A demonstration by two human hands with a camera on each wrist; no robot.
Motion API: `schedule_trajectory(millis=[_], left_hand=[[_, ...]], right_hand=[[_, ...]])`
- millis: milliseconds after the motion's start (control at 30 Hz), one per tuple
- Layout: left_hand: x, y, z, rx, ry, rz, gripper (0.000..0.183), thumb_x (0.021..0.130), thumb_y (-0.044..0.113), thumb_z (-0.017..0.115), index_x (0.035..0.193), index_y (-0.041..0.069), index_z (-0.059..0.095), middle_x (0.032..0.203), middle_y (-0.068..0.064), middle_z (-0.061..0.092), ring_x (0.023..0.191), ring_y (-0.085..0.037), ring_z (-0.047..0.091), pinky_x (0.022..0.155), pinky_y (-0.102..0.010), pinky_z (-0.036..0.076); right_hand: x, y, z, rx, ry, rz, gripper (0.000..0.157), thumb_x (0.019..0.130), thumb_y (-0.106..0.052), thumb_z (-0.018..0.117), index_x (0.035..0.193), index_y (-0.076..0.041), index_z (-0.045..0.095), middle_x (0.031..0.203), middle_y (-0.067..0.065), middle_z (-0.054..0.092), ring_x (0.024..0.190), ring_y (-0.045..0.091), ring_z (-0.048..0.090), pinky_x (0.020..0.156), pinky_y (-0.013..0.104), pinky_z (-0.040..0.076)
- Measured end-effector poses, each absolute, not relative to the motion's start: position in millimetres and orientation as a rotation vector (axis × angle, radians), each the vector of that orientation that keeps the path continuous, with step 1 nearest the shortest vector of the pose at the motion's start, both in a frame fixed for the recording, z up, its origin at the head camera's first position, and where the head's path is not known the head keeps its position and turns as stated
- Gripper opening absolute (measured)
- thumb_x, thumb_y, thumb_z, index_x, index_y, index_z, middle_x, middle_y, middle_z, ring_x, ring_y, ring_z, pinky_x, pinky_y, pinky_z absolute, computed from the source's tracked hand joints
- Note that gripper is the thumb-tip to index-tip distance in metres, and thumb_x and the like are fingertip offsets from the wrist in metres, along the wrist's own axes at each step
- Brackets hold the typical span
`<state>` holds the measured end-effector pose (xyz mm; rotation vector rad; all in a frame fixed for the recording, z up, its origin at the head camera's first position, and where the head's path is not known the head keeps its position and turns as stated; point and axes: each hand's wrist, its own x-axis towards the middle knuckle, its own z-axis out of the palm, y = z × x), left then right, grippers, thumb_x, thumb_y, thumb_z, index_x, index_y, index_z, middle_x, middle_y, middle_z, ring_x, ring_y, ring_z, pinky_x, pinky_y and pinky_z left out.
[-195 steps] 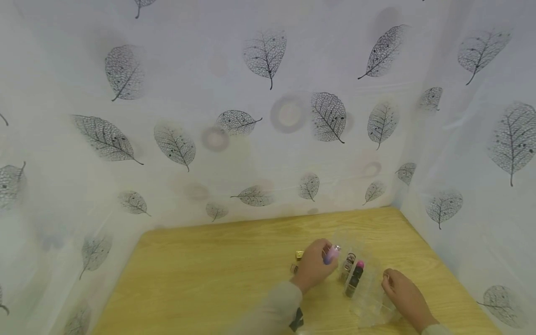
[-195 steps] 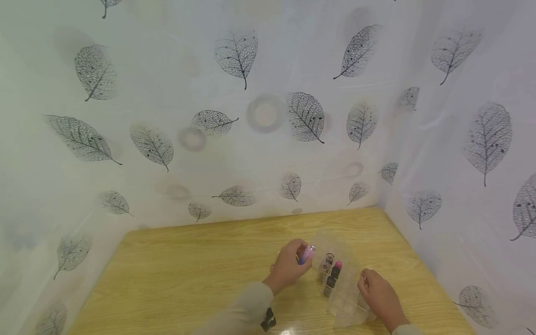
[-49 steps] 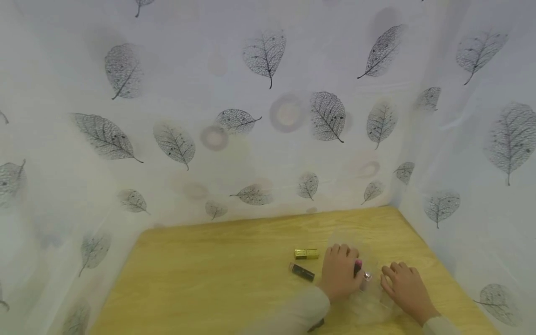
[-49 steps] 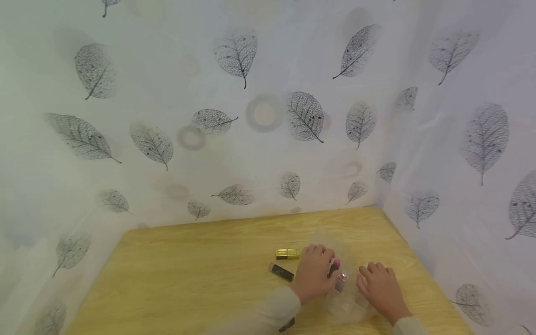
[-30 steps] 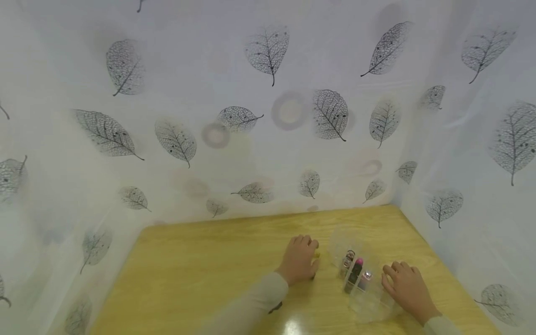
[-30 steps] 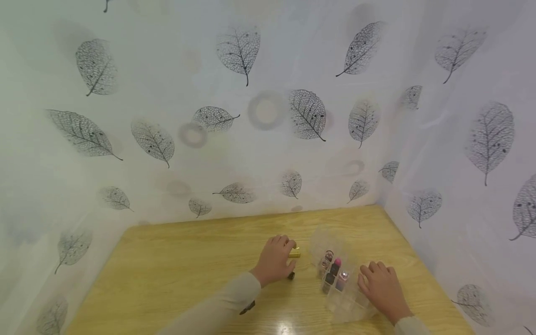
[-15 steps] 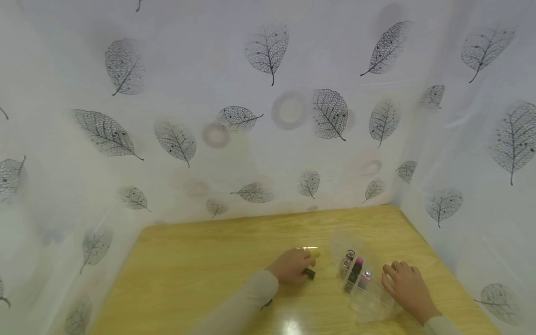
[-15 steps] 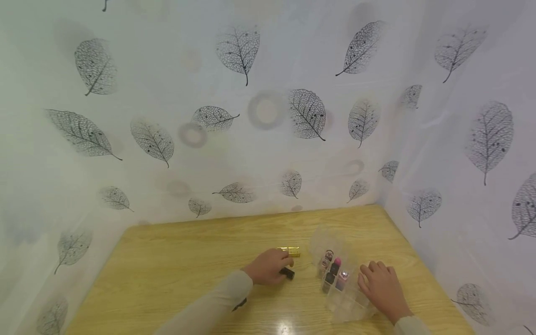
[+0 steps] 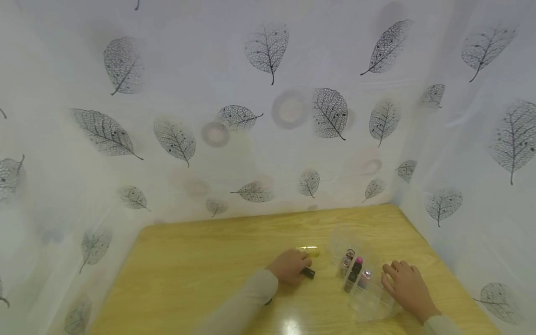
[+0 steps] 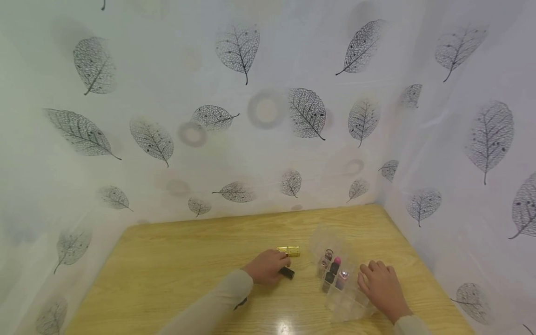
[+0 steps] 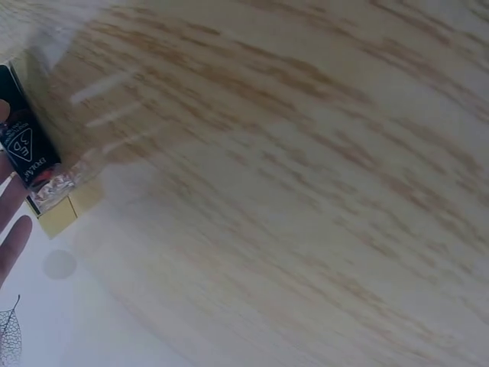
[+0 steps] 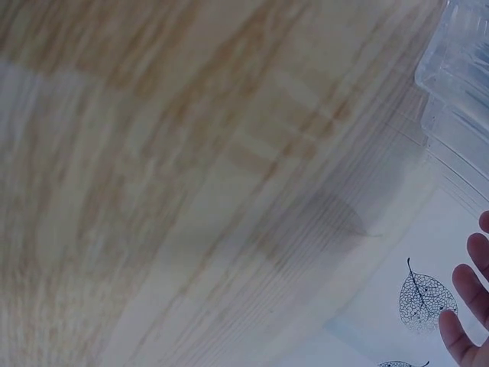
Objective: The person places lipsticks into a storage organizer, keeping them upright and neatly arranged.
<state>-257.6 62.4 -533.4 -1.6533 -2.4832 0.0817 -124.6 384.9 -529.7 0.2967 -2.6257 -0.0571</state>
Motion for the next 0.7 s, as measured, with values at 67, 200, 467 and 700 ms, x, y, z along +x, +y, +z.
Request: schedule_trajectory(millis=[67, 200, 467, 700], left_hand=[[-259.1, 63.2, -536.9, -1.646, -2.498, 0.080, 0.027, 0.077, 0.025, 0.068, 0.102, 0.023, 0.058, 0.089, 0.011, 0.056, 0.076, -0.002, 0.051, 0.072, -0.014, 0.042], [-261.9, 64.5, -541.7, -1.626, -2.510, 0.067, 0.023, 0.076, 0.023, 0.069, 0.096, 0.024, 0.057, 0.086, 0.011, 0.055, 0.074, -0.003, 0.050, 0.070, -0.016, 0.041], [-261.2, 65.2, -540.4, -1.617, -2.580, 0.032, 0.020, 0.077, 0.020, 0.068, 0.094, 0.024, 0.058, 0.083, 0.011, 0.055, 0.073, -0.003, 0.049, 0.073, -0.017, 0.043], [-259.0, 65.6, -540.0, -1.605, -2.568, -0.001, 0.020, 0.075, 0.017, 0.069, 0.091, 0.023, 0.057, 0.082, 0.011, 0.055, 0.073, -0.003, 0.051, 0.074, -0.018, 0.044]], right_hand=[[-124.4, 384.7, -528.9, 0.295, -2.629, -0.056, 0.015, 0.073, -0.021, 0.063, 0.084, -0.012, 0.061, 0.073, 0.000, 0.052, 0.068, 0.017, 0.048, 0.060, 0.043, 0.047], [-124.4, 384.8, -528.5, 0.285, -2.637, -0.036, 0.013, 0.074, -0.020, 0.063, 0.084, -0.012, 0.062, 0.073, 0.000, 0.052, 0.068, 0.017, 0.049, 0.061, 0.045, 0.048], [-124.8, 385.3, -529.4, 0.274, -2.643, -0.015, 0.013, 0.074, -0.019, 0.064, 0.084, -0.012, 0.063, 0.073, -0.001, 0.053, 0.068, 0.017, 0.049, 0.062, 0.044, 0.047], [-123.8, 383.9, -528.9, 0.266, -2.651, -0.013, 0.014, 0.075, -0.020, 0.064, 0.085, -0.012, 0.063, 0.074, -0.001, 0.053, 0.070, 0.016, 0.048, 0.063, 0.044, 0.046]])
